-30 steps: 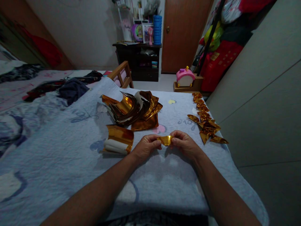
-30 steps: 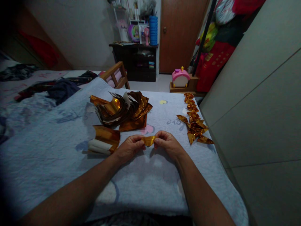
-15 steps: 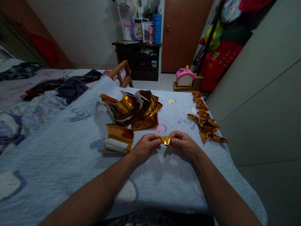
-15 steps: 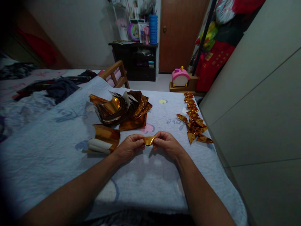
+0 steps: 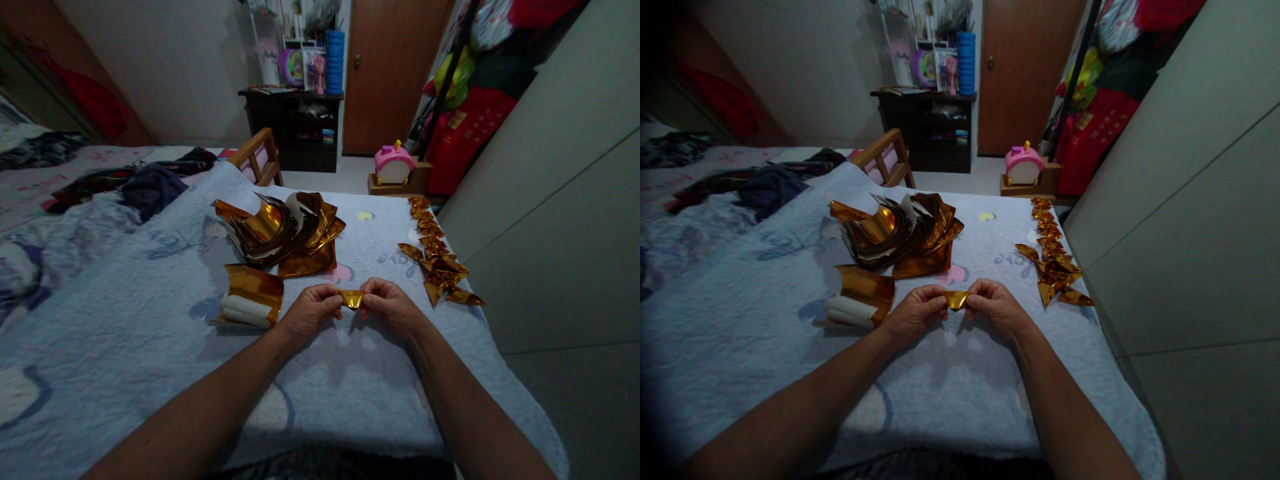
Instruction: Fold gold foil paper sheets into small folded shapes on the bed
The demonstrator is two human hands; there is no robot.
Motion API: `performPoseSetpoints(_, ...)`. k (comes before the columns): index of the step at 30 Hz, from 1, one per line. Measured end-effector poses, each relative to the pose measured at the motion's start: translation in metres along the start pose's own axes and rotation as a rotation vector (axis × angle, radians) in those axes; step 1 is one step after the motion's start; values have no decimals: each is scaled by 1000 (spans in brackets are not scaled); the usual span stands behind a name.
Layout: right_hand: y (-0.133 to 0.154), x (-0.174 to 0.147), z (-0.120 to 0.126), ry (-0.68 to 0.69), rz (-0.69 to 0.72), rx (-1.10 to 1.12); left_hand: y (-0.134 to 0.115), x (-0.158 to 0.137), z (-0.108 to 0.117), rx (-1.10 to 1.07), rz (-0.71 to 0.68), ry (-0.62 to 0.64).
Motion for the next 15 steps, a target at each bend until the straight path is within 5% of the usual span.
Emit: performPoseSetpoints(15,2,-3,1,47,-30,38,-1,0,-3,-86,46,9)
Point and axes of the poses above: each hand's wrist, its own x-axis towards the middle knuckle, its own z-axis out of the back of the hand, y = z × x, the point moved 8 cm from there along x, towards the middle knuckle, and after that the axes turned 1 degree about x, right-handed, at the moved point
